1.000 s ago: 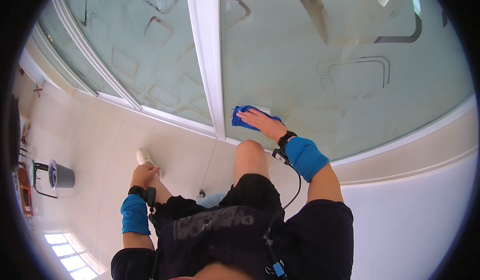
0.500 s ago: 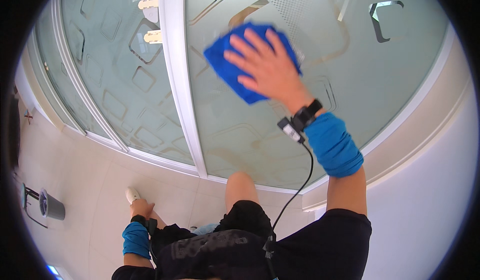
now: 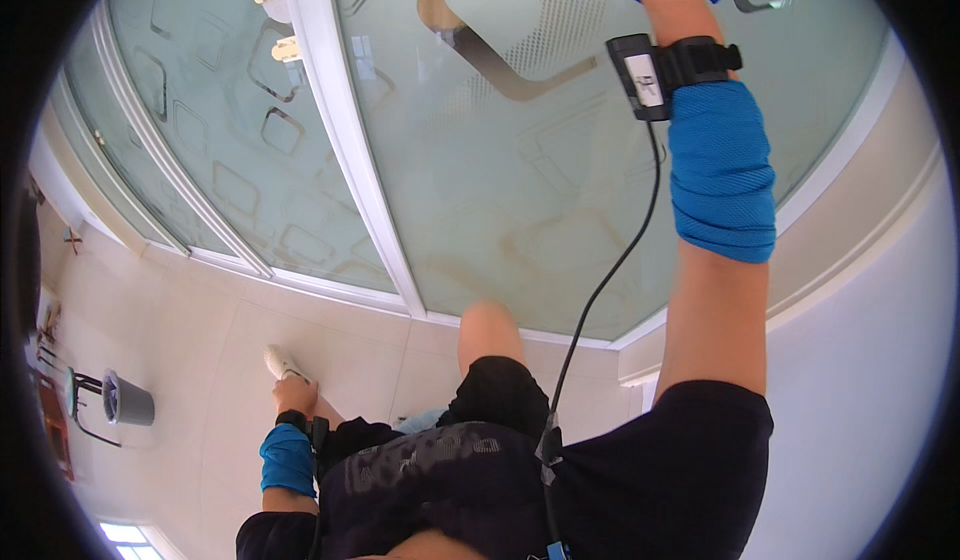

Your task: The person wipes a glass shower door with a blue cloth, then moves to wipe a white door and its frame. The person uses a cloth to clean the surfaces in a home setting.

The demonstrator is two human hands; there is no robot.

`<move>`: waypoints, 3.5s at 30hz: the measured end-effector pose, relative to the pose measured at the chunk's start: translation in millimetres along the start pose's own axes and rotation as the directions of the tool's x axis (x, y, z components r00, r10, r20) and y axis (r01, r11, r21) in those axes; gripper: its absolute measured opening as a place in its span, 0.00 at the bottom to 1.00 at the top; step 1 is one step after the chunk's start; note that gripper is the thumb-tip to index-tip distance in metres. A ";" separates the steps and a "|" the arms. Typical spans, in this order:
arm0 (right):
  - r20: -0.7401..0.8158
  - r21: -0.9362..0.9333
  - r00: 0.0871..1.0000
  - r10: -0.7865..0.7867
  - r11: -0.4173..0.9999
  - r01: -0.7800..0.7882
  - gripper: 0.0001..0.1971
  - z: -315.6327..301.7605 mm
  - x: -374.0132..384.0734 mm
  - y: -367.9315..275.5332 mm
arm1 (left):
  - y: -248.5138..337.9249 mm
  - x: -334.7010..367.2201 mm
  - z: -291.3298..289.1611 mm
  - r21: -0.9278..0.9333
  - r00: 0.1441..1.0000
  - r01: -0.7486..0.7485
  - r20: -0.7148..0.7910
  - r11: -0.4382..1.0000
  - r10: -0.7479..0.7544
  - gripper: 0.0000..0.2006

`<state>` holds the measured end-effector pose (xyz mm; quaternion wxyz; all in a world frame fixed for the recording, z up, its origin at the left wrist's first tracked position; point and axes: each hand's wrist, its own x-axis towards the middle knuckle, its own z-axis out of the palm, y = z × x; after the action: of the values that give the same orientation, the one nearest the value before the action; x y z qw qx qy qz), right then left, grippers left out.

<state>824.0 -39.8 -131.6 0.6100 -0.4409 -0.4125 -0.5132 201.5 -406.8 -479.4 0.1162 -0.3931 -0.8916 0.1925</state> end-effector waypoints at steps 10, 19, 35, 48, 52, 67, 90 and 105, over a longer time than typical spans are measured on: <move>0.261 0.374 0.926 -0.272 0.913 0.163 0.33 -44.4 -122.7 -84.0 | -8.3 -2.5 -50.8 -0.192 0.983 -0.166 0.048 0.967 0.178 0.25; 0.403 0.519 0.518 -0.755 0.655 0.550 0.34 -107.7 -352.1 -127.6 | 13.4 -21.9 -30.2 -0.096 0.971 -0.222 0.071 0.970 0.230 0.26; 0.456 0.610 0.449 -0.769 0.637 0.471 0.35 -123.5 -333.2 -37.9 | 48.7 -18.3 -14.7 -0.086 0.981 -0.153 0.105 0.984 0.162 0.24; 0.072 0.262 0.954 -0.291 0.928 0.264 0.30 -19.6 -72.2 28.6 | 36.3 -11.5 -13.5 -0.061 0.981 -0.191 0.003 0.980 0.191 0.27; 0.045 0.087 0.999 -0.009 0.996 0.005 0.32 -0.4 -2.7 63.2 | 48.2 3.8 -27.6 -0.077 0.982 -0.188 -0.043 0.979 0.185 0.27; 0.397 0.312 0.895 -0.201 0.947 0.074 0.31 -79.1 -229.1 -31.1 | 28.8 4.4 -39.6 -0.002 0.981 -0.182 0.063 0.983 0.182 0.28; 0.545 0.306 0.827 -0.141 0.951 -0.040 0.28 -115.9 -331.3 6.7 | 18.7 -11.5 -4.1 -0.030 0.987 -0.154 0.035 0.988 0.155 0.27; 0.164 -0.041 0.973 0.164 0.986 -0.159 0.32 -25.4 -88.6 123.5 | 36.6 7.3 -20.2 -0.019 0.971 -0.240 -0.014 0.971 0.240 0.27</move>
<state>935.7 -30.6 -237.3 0.6069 -0.5228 -0.4179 -0.4287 227.9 -373.7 -476.7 0.0930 -0.5003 -0.8387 0.1938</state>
